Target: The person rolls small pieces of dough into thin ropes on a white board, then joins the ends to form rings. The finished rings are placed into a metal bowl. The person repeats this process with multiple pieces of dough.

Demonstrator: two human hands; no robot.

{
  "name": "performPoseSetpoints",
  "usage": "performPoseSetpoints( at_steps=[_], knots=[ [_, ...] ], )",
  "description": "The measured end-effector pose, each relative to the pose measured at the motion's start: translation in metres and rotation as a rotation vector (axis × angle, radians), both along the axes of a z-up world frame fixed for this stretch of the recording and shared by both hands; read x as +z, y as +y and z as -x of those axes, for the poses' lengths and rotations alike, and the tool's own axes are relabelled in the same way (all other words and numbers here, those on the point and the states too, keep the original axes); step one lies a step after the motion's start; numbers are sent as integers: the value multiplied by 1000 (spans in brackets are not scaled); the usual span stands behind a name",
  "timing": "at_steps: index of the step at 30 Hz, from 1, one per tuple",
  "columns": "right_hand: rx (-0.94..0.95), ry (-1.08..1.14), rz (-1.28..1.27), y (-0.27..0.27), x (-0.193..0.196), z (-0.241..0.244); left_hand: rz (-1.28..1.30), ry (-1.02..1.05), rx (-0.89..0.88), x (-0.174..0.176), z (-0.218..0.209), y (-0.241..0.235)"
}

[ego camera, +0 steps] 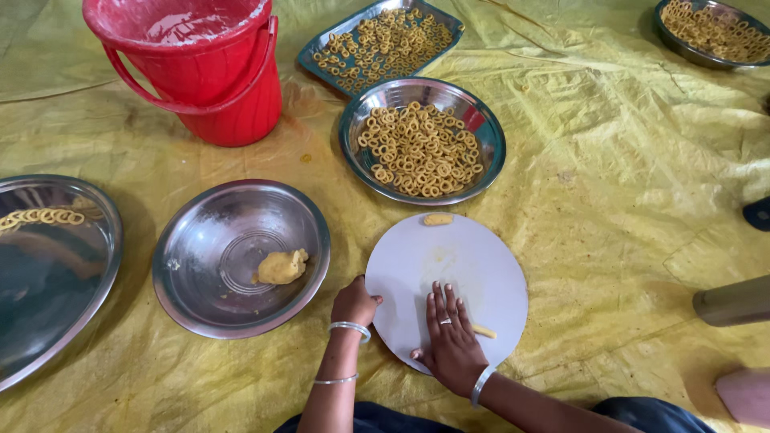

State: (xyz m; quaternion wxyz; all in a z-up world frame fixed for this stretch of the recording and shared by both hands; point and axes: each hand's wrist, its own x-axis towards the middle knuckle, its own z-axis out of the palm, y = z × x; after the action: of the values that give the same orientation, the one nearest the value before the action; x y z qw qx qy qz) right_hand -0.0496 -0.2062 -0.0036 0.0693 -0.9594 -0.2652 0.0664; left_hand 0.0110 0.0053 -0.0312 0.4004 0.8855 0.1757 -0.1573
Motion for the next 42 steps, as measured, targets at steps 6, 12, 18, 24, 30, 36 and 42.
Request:
performPoseSetpoints(
  at_steps=[6, 12, 18, 24, 30, 36, 42],
  knots=[
    [-418, -180, 215, -20, -5, -111, 12, 2, -11, -2, 5, 1],
    [-224, -52, 190, -3, -3, -56, 8, -6, -10, -4, 1, 2],
    [117, 127, 30, -12, -10, 45, 9, 6, -16, -12, 0, 0],
    [31, -149, 283, -30, -8, -62, 43, -15, 2, -13, 4, 1],
    [-78, -144, 183, -23, 21, -84, 14, -31, -16, -13, 3, 3],
    [192, 160, 95, -17, 5, 27, -7, 11, -22, -3, -1, 1],
    [83, -109, 203, -45, -6, -69, 112, 132, 76, 9, 8, -1]
  ],
)
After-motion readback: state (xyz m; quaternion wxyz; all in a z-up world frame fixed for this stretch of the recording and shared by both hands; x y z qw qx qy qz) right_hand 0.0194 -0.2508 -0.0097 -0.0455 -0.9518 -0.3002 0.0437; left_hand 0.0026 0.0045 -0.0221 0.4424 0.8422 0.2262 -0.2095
